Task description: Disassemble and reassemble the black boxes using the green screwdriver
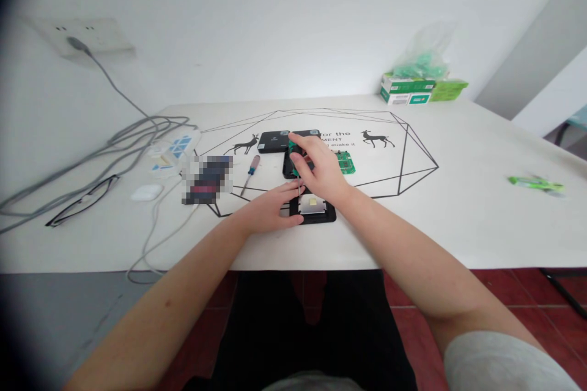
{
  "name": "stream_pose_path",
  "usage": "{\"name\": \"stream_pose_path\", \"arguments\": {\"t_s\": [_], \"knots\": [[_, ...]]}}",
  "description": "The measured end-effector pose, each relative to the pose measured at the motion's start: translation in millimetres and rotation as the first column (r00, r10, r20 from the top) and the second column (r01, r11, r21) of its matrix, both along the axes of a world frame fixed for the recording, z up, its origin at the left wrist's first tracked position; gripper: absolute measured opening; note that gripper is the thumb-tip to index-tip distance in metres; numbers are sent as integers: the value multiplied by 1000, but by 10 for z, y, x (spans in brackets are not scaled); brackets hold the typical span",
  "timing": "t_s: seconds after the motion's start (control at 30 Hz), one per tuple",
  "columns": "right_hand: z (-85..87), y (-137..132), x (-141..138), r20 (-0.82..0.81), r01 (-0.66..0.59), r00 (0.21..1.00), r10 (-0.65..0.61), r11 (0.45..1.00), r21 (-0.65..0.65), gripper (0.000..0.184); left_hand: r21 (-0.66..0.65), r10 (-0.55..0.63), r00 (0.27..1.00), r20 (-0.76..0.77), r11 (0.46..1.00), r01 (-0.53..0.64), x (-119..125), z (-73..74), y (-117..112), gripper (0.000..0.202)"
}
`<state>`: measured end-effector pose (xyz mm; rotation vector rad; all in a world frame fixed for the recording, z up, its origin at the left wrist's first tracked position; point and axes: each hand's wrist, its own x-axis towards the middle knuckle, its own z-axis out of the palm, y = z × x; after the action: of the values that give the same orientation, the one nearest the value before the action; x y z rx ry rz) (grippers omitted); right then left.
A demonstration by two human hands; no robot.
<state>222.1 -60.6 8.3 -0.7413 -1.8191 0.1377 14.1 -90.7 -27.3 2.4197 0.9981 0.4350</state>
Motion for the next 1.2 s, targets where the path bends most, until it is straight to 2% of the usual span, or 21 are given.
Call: {"name": "stream_pose_path", "arguments": {"t_s": [0.17,0.33,0.5,0.7,0.9,0.97,1.07,1.13,1.2], "knots": [[-5,-21,2,-19,-9,1000,10,998,54,38,30,11,999,43,999,-13,-40,-12,32,75],[-20,-17,1,3,-4,1000,4,999,51,38,25,-3,996,86,1000,1,-63,-34,63,70],[-12,-2,-19,-47,-103,993,104,994,31,33,0,11,997,73,1000,-11,-65,-20,75,73],[53,13,-47,-218,-185,964,153,974,-134,25,-25,12,998,59,1000,-10,-92,-25,123,83],[52,-30,-26,-309,-390,900,306,882,-265,30,-29,21,999,38,999,-20,-112,-50,164,83],[37,-21,-30,-304,-357,911,280,903,-239,27,-21,15,999,31,1000,-14,-114,-47,171,83],[24,11,-39,-275,-220,946,171,963,-158,23,-18,9,999,30,1000,-9,-111,-31,177,82],[24,25,-35,-283,-187,949,138,970,-154,24,-23,9,1000,29,1000,-8,-108,-18,180,82],[30,21,-17,-295,-237,940,174,952,-194,21,-30,11,1000,26,1000,-10,-105,-10,184,82]]}}
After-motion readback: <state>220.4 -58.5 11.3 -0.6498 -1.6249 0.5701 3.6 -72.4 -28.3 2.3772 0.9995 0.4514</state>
